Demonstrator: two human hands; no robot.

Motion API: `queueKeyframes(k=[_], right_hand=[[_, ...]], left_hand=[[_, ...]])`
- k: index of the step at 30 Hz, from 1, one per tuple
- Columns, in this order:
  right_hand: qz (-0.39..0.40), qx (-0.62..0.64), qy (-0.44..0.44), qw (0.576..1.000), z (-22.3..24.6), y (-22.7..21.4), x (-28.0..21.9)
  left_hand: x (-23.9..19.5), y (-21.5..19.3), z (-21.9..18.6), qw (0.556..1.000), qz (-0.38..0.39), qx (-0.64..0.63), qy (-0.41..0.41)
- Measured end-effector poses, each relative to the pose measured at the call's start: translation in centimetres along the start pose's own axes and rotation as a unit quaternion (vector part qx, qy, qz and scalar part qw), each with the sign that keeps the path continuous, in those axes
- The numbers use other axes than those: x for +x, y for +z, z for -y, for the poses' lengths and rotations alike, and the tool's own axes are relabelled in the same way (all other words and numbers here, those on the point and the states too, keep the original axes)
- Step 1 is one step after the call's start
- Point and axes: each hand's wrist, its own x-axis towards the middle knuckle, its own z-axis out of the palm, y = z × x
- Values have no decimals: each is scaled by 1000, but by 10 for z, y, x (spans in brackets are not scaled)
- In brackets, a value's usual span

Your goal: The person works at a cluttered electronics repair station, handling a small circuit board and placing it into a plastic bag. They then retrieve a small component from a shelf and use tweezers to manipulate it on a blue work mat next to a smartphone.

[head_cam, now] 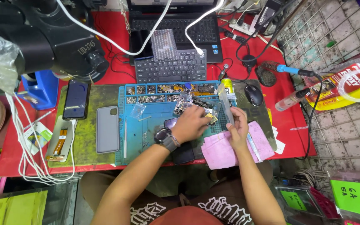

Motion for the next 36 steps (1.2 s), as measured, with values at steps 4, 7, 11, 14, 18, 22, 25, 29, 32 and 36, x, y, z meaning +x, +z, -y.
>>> queueKeyframes(k=[4, 7, 11, 14, 18, 22, 25, 29, 32, 36], right_hand=[[-15, 24, 5, 1000, 4, 0, -2], [-17, 23, 10, 1000, 6, 0, -4], [-12, 29, 18, 999, 5, 1, -3], [-10, 11, 1, 1000, 0, 1, -3], [-11, 20, 4, 1000, -1, 0, -4], [-8, 13, 9, 1000, -3, -2, -5], [-4, 9, 12, 1000, -2, -1, -5], [-4, 4, 20, 1000, 2, -1, -3], [20, -34, 21, 999, 19, 2, 5], [101, -139, -11, 985, 27, 11, 24]], left_hand=[[10, 23, -7, 999, 20, -3, 25], [11, 14, -4, 999, 43, -22, 2], [6, 37, 18, 998, 9, 15, 57], [6, 16, 14, 998, 6, -68, 14], [15, -8, 10, 949, 35, -298, -96], [22, 5, 21, 952, 50, -265, -144], [16, 23, 27, 990, 49, -71, -116], [9, 28, 27, 993, 2, -17, -116], [7, 13, 23, 991, -34, -30, -127], [-3, 8, 49, 975, -97, -84, -183]])
